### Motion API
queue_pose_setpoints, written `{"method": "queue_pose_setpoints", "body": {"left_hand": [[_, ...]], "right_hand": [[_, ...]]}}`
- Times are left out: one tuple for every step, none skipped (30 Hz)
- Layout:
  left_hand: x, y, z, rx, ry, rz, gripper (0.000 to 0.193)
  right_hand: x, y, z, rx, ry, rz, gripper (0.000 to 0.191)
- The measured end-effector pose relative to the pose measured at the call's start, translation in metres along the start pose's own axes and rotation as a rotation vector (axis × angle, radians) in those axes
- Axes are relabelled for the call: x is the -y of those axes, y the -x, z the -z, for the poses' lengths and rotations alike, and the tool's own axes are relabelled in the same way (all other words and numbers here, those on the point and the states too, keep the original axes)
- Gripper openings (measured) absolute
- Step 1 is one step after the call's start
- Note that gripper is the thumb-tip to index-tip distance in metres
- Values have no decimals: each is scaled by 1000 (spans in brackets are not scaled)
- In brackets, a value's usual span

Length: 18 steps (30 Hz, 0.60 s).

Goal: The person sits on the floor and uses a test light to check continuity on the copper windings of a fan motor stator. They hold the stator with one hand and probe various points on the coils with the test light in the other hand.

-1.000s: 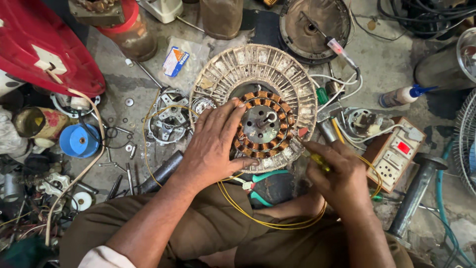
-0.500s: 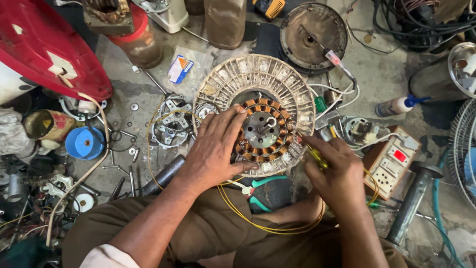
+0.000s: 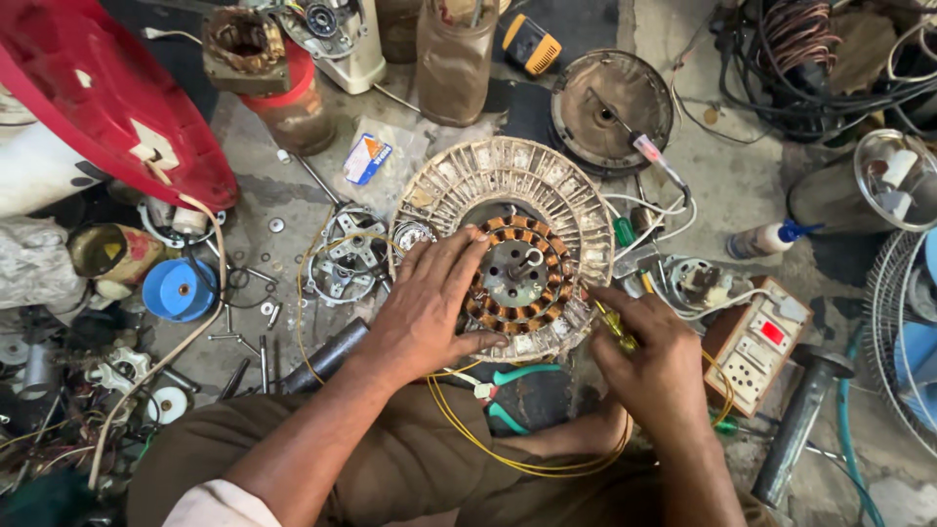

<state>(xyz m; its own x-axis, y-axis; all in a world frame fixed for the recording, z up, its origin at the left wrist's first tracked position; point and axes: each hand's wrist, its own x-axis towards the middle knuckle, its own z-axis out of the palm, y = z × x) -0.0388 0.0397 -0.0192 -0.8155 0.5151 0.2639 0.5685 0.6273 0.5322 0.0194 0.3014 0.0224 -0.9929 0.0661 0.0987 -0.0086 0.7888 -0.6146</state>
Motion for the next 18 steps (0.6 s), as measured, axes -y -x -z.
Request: {"method": "queue_pose_setpoints", "body": {"left_hand": [[-1,0,0,5,6,4,116],[-1,1,0,9,5,7,116],[-1,0,0,12,5,9,115],[-1,0,-1,12,2,11,115],[0,0,0,13,7,8,115],[0,-1,0,15,7,7,115],[0,0,0,20,10,8,116],[0,0,1,17,11,12,116],[0,0,0,15,13,13,117],[-1,0,0,15,19,15,117],[-2,0,0,22,17,25,117],[-3,0,-1,26,13,34,117],[-2,-1,-1,26,5,42,117],[-2,-2,-1,28,11,42,118],[-2,-2,-1,29,15,44,119],[-2,-2,0,31,19,49,119],[-2,-2,0,19,13,38,119],[-1,-1,0,9,11,25,119]], "right_hand": [[0,-1,0,-7,1,33,41],[-1,-2,-1,-14,3,61,40],[-1,-2,0,-22,6,89,40],[-2,-1,1,-1,14,65,41],[-3,-1,2,16,20,46,43],[-5,-1,3,34,23,29,45],[-5,-1,2,20,-1,34,44],[-6,1,1,5,-23,38,43],[-7,0,-1,-12,-45,40,42],[-8,-1,-3,-11,-25,35,41],[-9,-1,-5,-7,-3,26,40],[-9,-2,-8,-5,17,19,40],[-9,0,-7,-14,-6,55,42],[-9,1,-6,-27,-33,97,44],[-9,1,-7,-40,-60,142,46],[-9,0,-7,-43,-60,112,44],[-8,0,-7,-44,-59,76,42],[-7,1,-7,-43,-55,35,40]]}}
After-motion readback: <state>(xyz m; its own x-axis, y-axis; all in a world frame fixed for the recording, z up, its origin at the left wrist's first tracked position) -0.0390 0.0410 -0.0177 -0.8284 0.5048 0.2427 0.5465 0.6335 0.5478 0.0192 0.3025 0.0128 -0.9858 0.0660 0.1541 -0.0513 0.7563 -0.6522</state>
